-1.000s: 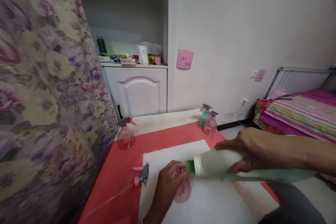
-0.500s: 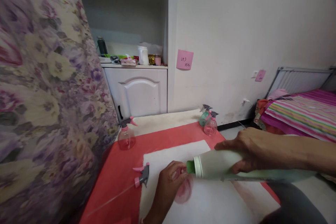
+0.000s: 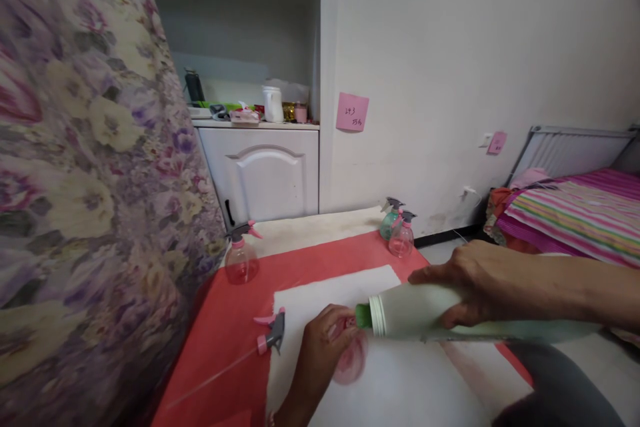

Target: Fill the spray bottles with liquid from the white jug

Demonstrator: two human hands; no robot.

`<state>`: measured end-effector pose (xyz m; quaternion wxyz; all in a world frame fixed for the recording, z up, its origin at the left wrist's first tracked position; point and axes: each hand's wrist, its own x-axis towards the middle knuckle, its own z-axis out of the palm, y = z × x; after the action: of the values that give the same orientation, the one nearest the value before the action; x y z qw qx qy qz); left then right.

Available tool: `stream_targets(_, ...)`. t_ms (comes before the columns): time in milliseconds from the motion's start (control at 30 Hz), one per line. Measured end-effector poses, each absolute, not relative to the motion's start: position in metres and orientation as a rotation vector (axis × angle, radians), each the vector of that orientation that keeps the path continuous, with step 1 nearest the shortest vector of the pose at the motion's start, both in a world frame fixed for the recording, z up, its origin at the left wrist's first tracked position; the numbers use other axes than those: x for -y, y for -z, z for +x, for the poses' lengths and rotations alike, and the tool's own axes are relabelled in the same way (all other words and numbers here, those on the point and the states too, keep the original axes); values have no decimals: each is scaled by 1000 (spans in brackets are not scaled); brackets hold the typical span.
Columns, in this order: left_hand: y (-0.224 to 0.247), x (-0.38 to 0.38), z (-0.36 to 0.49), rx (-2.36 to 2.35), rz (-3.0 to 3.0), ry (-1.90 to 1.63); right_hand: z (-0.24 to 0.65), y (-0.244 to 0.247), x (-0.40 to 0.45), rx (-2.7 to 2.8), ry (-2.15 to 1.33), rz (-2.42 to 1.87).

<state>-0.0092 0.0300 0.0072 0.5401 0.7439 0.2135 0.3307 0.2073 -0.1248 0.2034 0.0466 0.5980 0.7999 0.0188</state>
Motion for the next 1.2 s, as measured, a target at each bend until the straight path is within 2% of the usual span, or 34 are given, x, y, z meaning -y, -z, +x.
stream_targets(1200,-10,-28,-7,-513,1747,-769,208,-203,123,-2504,-44,1772)
